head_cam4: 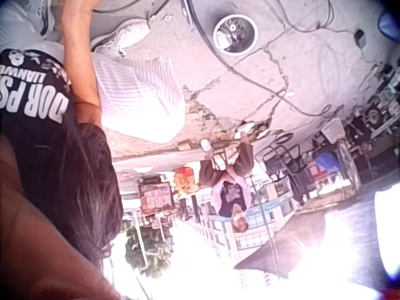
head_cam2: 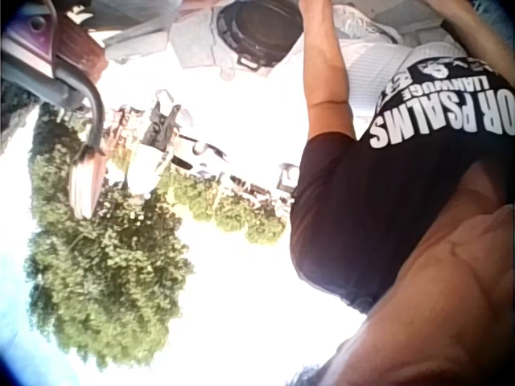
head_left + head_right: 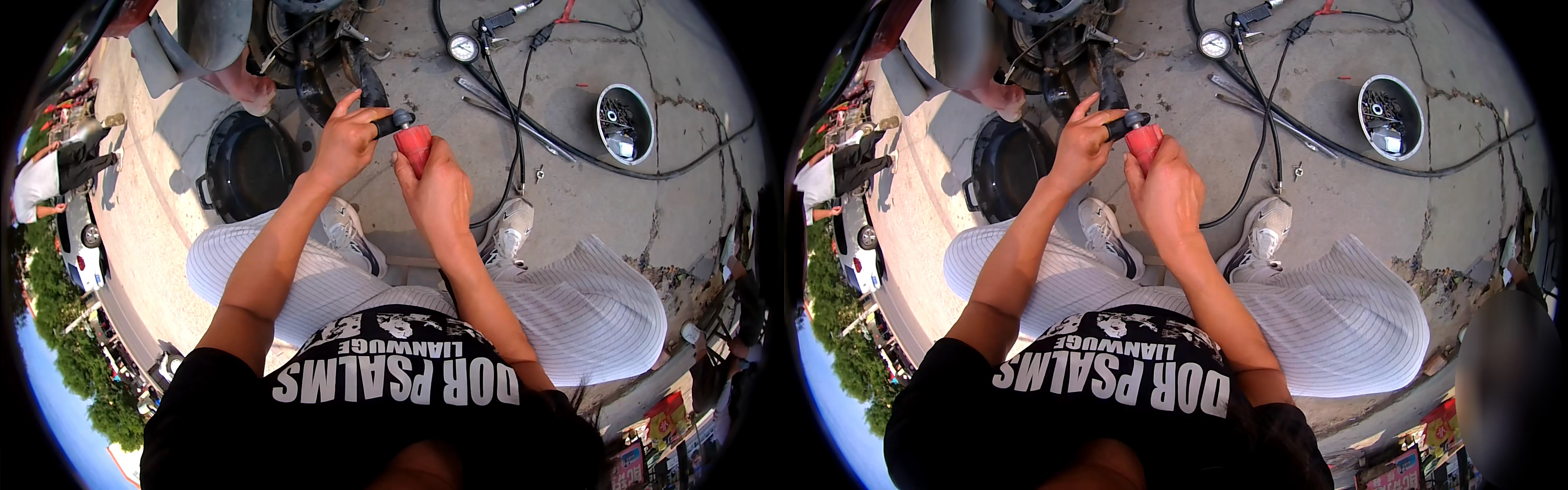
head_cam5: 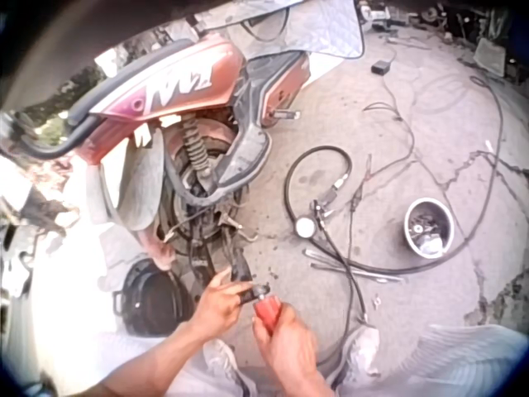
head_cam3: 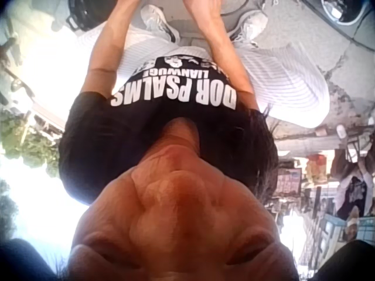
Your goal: The person sits on the ground and repairs a scooter tire by submerging it in a water basin to locate leaks. They use a metal tool to remove a nail, apply a patch, and use an air hose to inflate the tire. The person also uses a red tool to smooth the patch area.
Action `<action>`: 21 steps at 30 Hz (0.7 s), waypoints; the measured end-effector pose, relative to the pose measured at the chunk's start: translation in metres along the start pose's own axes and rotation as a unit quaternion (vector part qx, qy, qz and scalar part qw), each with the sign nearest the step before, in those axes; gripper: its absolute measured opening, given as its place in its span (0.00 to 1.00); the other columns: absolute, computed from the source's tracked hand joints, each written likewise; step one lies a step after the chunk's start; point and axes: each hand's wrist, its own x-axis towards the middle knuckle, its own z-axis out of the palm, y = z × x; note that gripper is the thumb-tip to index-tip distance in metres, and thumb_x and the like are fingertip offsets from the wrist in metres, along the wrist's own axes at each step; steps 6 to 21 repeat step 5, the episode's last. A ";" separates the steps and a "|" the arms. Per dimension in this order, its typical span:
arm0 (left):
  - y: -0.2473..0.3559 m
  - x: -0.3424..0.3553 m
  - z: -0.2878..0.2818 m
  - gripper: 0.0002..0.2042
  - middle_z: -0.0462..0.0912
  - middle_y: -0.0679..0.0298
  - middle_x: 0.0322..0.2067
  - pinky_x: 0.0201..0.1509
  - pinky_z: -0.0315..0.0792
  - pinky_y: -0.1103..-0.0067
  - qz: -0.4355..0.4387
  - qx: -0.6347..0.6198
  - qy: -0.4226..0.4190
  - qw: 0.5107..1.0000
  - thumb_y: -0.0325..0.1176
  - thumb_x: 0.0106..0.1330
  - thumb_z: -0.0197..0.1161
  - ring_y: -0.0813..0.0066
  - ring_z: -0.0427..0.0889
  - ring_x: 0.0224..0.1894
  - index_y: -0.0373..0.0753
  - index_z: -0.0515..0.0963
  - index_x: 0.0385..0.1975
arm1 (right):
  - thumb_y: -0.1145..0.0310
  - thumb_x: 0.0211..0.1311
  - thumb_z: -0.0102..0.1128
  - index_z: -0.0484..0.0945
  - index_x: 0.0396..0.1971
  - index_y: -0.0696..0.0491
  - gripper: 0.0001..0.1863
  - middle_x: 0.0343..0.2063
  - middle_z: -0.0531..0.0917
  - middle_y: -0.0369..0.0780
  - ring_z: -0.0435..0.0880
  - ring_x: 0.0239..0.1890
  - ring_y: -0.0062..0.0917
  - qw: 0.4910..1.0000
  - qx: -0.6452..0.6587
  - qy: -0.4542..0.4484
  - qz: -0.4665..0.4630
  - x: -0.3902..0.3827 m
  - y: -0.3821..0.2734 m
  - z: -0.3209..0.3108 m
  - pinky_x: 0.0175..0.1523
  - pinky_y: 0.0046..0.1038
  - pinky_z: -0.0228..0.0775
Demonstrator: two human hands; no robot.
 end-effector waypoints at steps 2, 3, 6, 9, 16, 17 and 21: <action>-0.001 0.000 0.000 0.05 0.82 0.58 0.40 0.64 0.57 0.62 0.003 0.000 -0.009 1.000 0.16 0.41 0.56 0.65 0.79 0.44 0.31 0.77 0.19 | 0.57 0.54 0.62 0.71 0.38 0.62 0.23 0.27 0.80 0.54 0.80 0.28 0.48 0.999 -0.002 0.021 -0.027 -0.001 0.001 0.002 0.33 0.42 0.71; -0.002 0.000 -0.002 0.07 0.81 0.57 0.41 0.65 0.56 0.61 0.006 0.003 -0.019 1.000 0.16 0.41 0.55 0.64 0.79 0.45 0.31 0.77 0.20 | 0.57 0.54 0.63 0.71 0.38 0.62 0.23 0.28 0.80 0.53 0.80 0.28 0.48 1.000 0.003 0.010 -0.018 -0.001 0.001 0.002 0.33 0.42 0.71; -0.004 0.001 -0.007 0.10 0.81 0.56 0.42 0.67 0.52 0.60 0.009 0.008 -0.047 0.999 0.16 0.44 0.54 0.64 0.78 0.48 0.33 0.80 0.26 | 0.57 0.53 0.63 0.71 0.39 0.62 0.24 0.30 0.80 0.53 0.80 0.29 0.48 1.000 0.015 -0.015 0.001 0.000 -0.001 -0.001 0.34 0.42 0.71; -0.004 0.001 -0.007 0.10 0.81 0.56 0.42 0.67 0.52 0.60 0.009 0.008 -0.047 0.999 0.16 0.44 0.54 0.64 0.78 0.48 0.33 0.80 0.26 | 0.57 0.53 0.63 0.71 0.39 0.62 0.24 0.30 0.80 0.53 0.80 0.29 0.48 1.000 0.015 -0.015 0.001 0.000 -0.001 -0.001 0.34 0.42 0.71; -0.004 0.001 -0.007 0.10 0.81 0.56 0.42 0.67 0.52 0.60 0.009 0.008 -0.047 0.999 0.16 0.44 0.54 0.64 0.78 0.48 0.33 0.80 0.26 | 0.57 0.53 0.63 0.71 0.39 0.62 0.24 0.30 0.80 0.53 0.80 0.29 0.48 1.000 0.015 -0.015 0.001 0.000 -0.001 -0.001 0.34 0.42 0.71; -0.004 0.001 -0.007 0.10 0.81 0.56 0.42 0.67 0.52 0.60 0.009 0.008 -0.047 0.999 0.16 0.44 0.54 0.64 0.78 0.48 0.33 0.80 0.26 | 0.57 0.53 0.63 0.71 0.39 0.62 0.24 0.30 0.80 0.53 0.80 0.29 0.48 1.000 0.015 -0.015 0.001 0.000 -0.001 -0.001 0.34 0.42 0.71; -0.004 0.001 -0.007 0.10 0.81 0.56 0.42 0.67 0.52 0.60 0.009 0.008 -0.047 0.999 0.16 0.44 0.54 0.64 0.78 0.48 0.33 0.80 0.26 | 0.57 0.53 0.63 0.71 0.39 0.62 0.24 0.30 0.80 0.53 0.80 0.29 0.48 1.000 0.015 -0.015 0.001 0.000 -0.001 -0.001 0.34 0.42 0.71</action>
